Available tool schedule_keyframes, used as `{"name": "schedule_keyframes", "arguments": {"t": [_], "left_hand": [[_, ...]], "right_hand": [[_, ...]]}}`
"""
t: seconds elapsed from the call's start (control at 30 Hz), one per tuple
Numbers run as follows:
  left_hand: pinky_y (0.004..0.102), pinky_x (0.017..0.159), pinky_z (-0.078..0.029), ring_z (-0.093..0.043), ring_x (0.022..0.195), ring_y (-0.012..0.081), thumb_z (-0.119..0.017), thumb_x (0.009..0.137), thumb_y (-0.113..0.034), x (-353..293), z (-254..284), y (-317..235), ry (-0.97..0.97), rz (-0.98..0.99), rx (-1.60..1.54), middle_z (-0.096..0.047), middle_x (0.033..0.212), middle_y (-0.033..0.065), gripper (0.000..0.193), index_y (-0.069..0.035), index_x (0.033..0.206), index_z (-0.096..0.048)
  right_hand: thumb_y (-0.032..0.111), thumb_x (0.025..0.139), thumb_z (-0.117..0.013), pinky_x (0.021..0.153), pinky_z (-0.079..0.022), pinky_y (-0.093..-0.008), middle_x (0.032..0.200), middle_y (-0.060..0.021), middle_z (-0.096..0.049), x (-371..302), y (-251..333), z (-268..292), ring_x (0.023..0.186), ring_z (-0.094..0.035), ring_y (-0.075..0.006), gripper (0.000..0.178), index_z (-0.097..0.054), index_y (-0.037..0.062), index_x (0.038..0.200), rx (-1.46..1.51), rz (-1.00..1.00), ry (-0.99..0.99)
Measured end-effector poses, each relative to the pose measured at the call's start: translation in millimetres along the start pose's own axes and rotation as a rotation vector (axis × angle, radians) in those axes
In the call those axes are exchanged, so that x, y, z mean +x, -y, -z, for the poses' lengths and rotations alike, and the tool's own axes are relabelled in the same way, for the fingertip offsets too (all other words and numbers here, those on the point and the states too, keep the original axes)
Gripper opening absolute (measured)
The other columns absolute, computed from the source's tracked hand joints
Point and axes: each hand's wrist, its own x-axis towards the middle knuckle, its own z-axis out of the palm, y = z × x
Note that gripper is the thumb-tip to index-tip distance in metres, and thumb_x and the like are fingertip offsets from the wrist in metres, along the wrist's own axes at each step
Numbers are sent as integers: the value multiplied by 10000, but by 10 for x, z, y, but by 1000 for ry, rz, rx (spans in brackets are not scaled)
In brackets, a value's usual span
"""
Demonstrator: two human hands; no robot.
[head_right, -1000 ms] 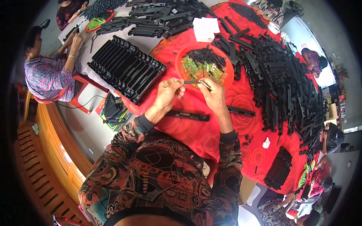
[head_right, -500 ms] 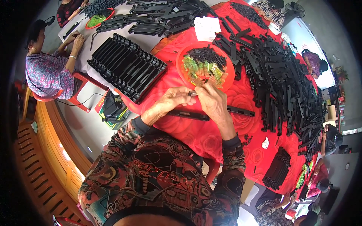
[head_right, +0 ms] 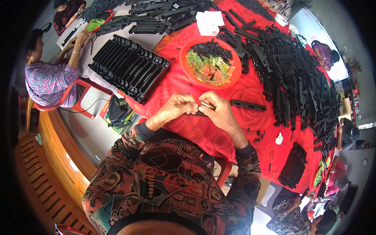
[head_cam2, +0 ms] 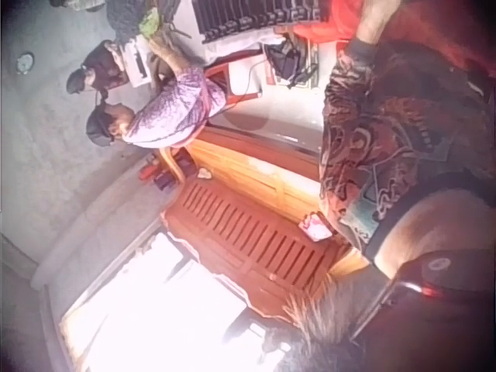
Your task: The person assembles toy gun parts by picking up small components and inserting them into plastic frames by hand, then placing each assembled frame into a rack.
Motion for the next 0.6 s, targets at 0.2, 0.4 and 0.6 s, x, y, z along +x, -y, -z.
{"name": "schedule_keyframes", "arguments": {"t": [0.2, 0.4, 0.6], "left_hand": [[258, 592, -394, -452, 640, 79, -579, 893, -82, -161, -85, -106, 79, -166, 439, -495, 669, 11, 103, 6, 838, -575], [265, 599, -411, -490, 645, 115, -584, 882, -63, -169, -210, -183, 94, -260, 506, -536, 707, 51, 69, 0, 853, -589], [235, 659, -441, -526, 688, 76, -603, 871, -52, -278, -199, -118, 78, -55, 366, -600, 721, 25, 88, 5, 804, -612]], "right_hand": [[122, 862, -620, 438, -311, -177, 728, -17, -556, -116, -9, 20, 551, -475, -38, 173, -534, 14, 967, 746, -387, 187], [85, 893, -561, 388, -282, -169, 697, -48, -529, -322, -6, -59, 447, -371, -49, 97, -526, 13, 947, 1189, -347, 119], [101, 843, -617, 590, -393, -191, 818, 18, -550, -514, 85, -140, 700, -478, -38, 209, -528, 41, 1022, 681, -325, 79]]}}
